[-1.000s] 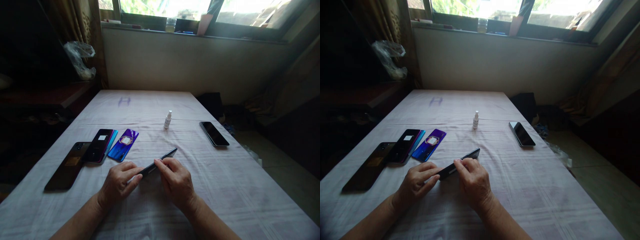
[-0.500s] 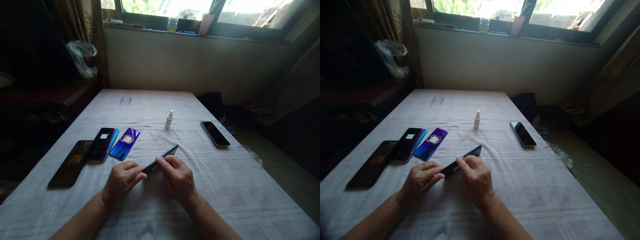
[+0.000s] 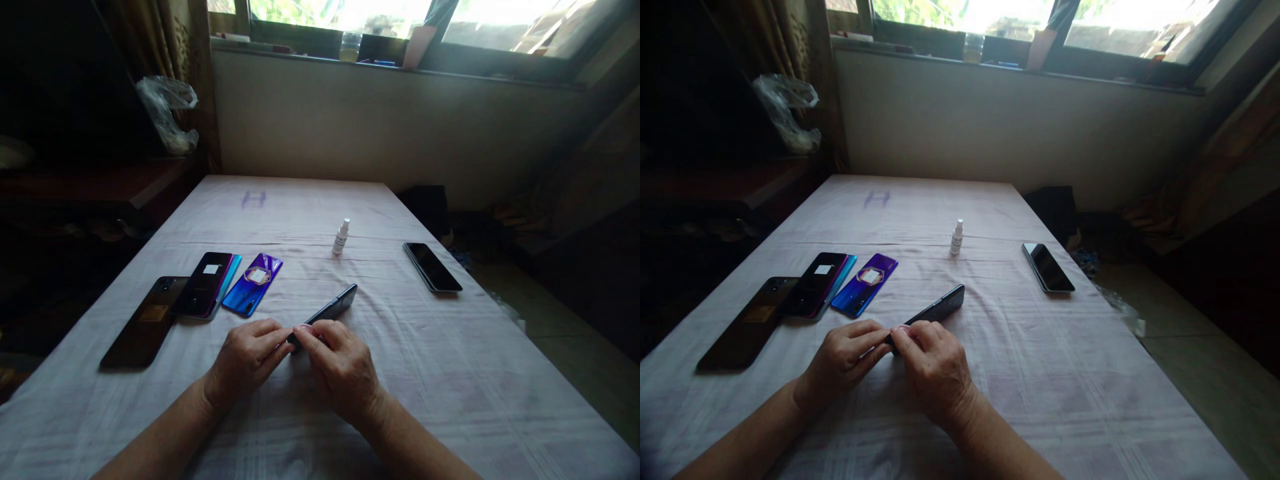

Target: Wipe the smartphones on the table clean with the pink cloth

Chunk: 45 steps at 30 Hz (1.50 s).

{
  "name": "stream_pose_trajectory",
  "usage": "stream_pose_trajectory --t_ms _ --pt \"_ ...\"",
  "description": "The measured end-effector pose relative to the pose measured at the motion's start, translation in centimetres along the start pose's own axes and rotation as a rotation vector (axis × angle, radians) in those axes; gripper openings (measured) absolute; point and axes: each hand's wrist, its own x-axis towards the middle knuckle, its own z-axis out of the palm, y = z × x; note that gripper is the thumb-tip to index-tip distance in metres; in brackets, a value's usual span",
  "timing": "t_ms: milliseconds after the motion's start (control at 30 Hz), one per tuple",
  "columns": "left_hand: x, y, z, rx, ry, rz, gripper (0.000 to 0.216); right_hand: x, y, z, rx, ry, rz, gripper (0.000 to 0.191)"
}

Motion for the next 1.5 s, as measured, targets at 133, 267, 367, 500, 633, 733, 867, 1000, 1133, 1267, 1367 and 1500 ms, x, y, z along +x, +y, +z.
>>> stream_pose_trajectory --t_ms 133,267,367,500,633,733,867,1000,1133,1267,1367,1500 --pt "0.0 0.0 0.1 -0.001 0.004 -0.021 0.021 0.0 -0.1 0.3 0.0 -0.01 -0.014 0.03" --pt "0.0 0.0 0.1 0.015 0.015 -0.022 0.022 -0.2 1.1 0.0 -0.028 -0.015 0.012 0.032" --pt "0.0 0.0 0.1 0.029 0.017 -0.024 0.023 -0.4 2.4 -0.5 -0.087 0.015 0.063 0.034" --pt "-0.1 0.0 0.2 0.037 0.015 -0.02 0.024 -0.4 2.8 -0.7 -0.12 0.031 0.095 0.032" --pt "0.0 0.0 0.1 0.044 0.014 -0.016 0.023 -0.3 1.5 -0.3 -0.041 -0.004 0.037 0.033" --pt "0.0 0.1 0.1 0.035 0.011 -0.015 0.022 -0.2 1.3 -0.2 -0.019 -0.012 0.011 0.033" --pt "0.2 0.2 0.0 0.015 0.027 -0.041 0.019 -0.4 3.2 -0.4 -0.095 0.019 0.08 0.035" --pt "0.3 0.1 0.1 -0.027 0.016 -0.16 0.021 -0.9 5.9 -0.7 -0.215 0.039 0.16 0.034" --pt "0.2 -0.5 0.2 0.031 -0.052 -0.306 0.031 -1.0 7.4 -0.9 -0.197 0.03 0.218 0.03" --pt "0.2 -0.6 0.3 0.137 -0.148 -0.351 0.032 -0.5 8.2 -0.6 -0.152 -0.033 0.249 0.027" --pt "0.3 -0.4 0.4 0.208 -0.205 -0.359 0.031 0.0 9.0 0.0 -0.143 -0.084 0.266 0.025" --pt "0.3 -0.1 0.6 0.247 -0.251 -0.375 0.025 0.7 9.9 0.9 -0.18 -0.17 0.336 0.024"
